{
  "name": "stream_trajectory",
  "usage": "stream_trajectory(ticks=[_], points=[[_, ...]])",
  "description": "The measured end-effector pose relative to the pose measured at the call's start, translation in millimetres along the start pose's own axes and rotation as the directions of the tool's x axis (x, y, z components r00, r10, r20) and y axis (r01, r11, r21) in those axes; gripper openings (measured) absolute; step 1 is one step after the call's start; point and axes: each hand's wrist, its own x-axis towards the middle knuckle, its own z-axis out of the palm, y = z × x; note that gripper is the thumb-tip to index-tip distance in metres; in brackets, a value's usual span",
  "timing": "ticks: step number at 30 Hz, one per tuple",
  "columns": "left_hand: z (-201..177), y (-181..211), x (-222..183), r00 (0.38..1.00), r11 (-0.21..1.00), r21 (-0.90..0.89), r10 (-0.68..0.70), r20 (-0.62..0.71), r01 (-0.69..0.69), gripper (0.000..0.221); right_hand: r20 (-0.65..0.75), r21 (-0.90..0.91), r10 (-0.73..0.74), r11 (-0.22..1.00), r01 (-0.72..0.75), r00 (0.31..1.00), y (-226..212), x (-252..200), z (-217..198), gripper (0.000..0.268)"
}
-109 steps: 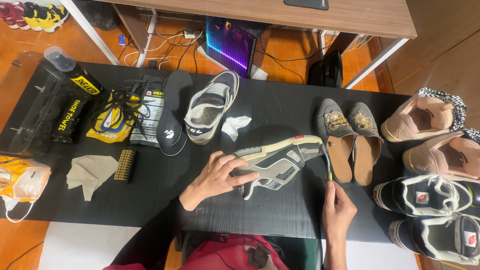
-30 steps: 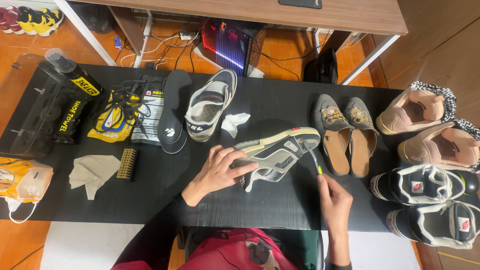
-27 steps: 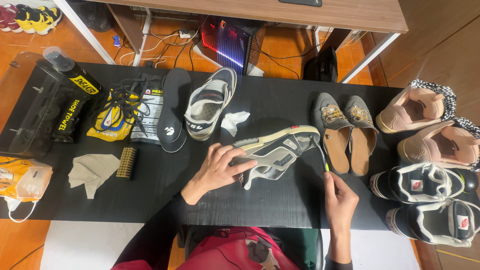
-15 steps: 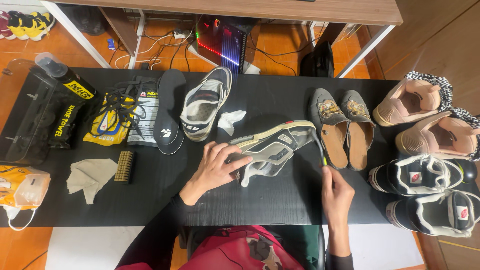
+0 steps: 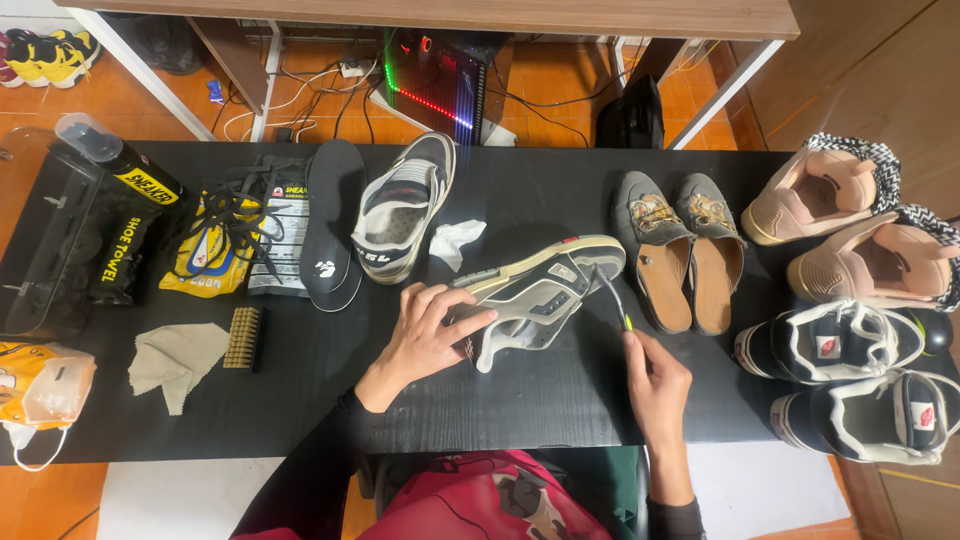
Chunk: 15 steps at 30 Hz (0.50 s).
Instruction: The person brushes the midsole and upper of a sneaker with a small brush, applying a cleaning agent.
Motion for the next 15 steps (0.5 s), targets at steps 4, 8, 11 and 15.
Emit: stream_trajectory(ticks=[4,8,11,15], points=[[-0.4,-0.6,0.2,1.0,1.0,0.006,-0.023,0.019,0.023,0.079,-0.015,0.014,0.091,0.996,-0.091,0.996,1.6,-0.3,-1.8,0.029],[0.0,-0.8,0.5,1.0,1.0,0.013,-0.01,0.009,0.01,0.078,-0.014,0.07,-0.03,0.997,0.031,0.999,5.0,1.2,-0.1,0.03],[0.8,0.7,-0.7,1.0,1.0,0.002,-0.004,0.01,0.004,0.078,0.016,0.005,0.028,1.0,-0.028,0.999,9.3,-1.3,2.0,0.028],[-0.7,-2.0,-0.1,0.999,0.999,0.022,-0.031,0.027,0.03,0.08,-0.042,0.059,0.149,0.987,-0.147,0.988,9.0,0.1,6.5,0.027]])
